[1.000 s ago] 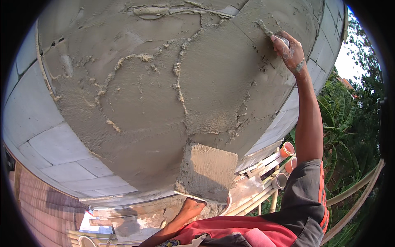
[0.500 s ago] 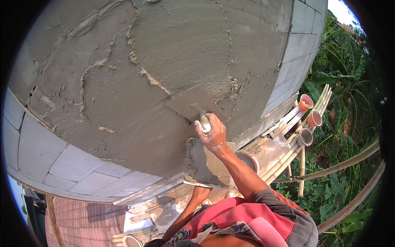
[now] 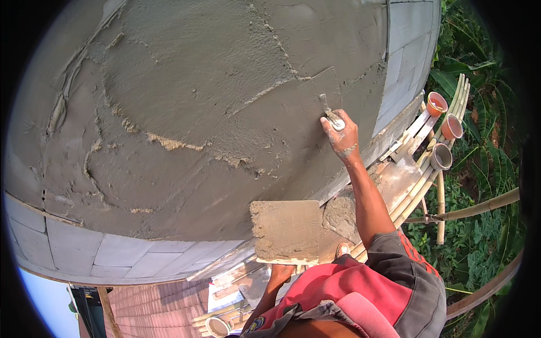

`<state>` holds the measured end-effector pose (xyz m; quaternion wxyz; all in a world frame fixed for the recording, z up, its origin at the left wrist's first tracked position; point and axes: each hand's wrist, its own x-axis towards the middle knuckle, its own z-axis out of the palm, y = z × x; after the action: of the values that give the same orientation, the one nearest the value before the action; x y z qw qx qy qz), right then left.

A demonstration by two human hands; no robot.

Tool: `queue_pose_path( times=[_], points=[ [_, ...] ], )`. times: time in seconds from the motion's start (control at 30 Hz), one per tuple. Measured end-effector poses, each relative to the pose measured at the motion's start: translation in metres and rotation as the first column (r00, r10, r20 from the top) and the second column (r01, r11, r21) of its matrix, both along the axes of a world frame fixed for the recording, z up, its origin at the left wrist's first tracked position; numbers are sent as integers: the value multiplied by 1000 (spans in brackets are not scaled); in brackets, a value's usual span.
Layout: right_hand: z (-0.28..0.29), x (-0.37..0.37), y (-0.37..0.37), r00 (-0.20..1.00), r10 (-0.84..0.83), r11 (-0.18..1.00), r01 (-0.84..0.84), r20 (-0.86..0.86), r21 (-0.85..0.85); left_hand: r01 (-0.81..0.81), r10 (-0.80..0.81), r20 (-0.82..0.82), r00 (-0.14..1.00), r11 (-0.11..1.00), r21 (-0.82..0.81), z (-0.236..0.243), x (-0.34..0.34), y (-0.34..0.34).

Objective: The person scoops wet cement from a basin with a trowel and applies it to a vertical wall, smoothing the surface with a hand trowel. The person repeatedly transfers cement from the basin to the wall and levels the applied layer.

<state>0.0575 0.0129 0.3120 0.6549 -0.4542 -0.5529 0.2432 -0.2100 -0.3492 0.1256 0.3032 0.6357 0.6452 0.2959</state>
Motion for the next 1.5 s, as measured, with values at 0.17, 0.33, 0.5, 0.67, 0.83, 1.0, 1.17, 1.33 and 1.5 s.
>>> queue_pose_path(
  times=[0.17, 0.33, 0.5, 0.67, 0.83, 1.0, 1.17, 1.33, 1.5],
  points=[
    [-49, 10, 7, 875, 139, 933, -273, -463, -235, 69, -79, -66, 995, 987, -145, -18, -36, -39],
    [-48, -53, -41, 563, 212, 851, -508, -799, -132, 0, 0, 2, 1000, 962, -273, -21, -56, -65],
    [38, -162, -108, 650, 384, 832, -552, -656, -61, -82, 103, 46, 994, 940, -332, -19, -86, -100],
    [58, -231, -157, 905, 395, 917, -400, -158, 3, -114, 164, 101, 981, 916, -384, -25, -103, -121],
    [15, -224, -156, 997, 72, 997, -72, -20, 39, -150, 227, 142, 964, 897, -415, -25, -112, -132],
    [-21, -124, -85, 987, -148, 989, 148, -59, -12, -236, 360, 191, 913, 849, -474, -34, -122, -143],
    [-53, -18, -13, 969, -246, 969, 247, -12, 31, -365, 578, 284, 765, 752, -549, -21, -90, -129],
    [-44, 35, 24, 974, -228, 974, 228, -15, -6, -319, 564, 211, 798, 693, -646, -20, -81, -120],
    [-68, 99, 75, 984, -105, 992, 94, -142, -80, -264, 480, 308, 821, 799, -540, -50, -62, -121]
  ],
)
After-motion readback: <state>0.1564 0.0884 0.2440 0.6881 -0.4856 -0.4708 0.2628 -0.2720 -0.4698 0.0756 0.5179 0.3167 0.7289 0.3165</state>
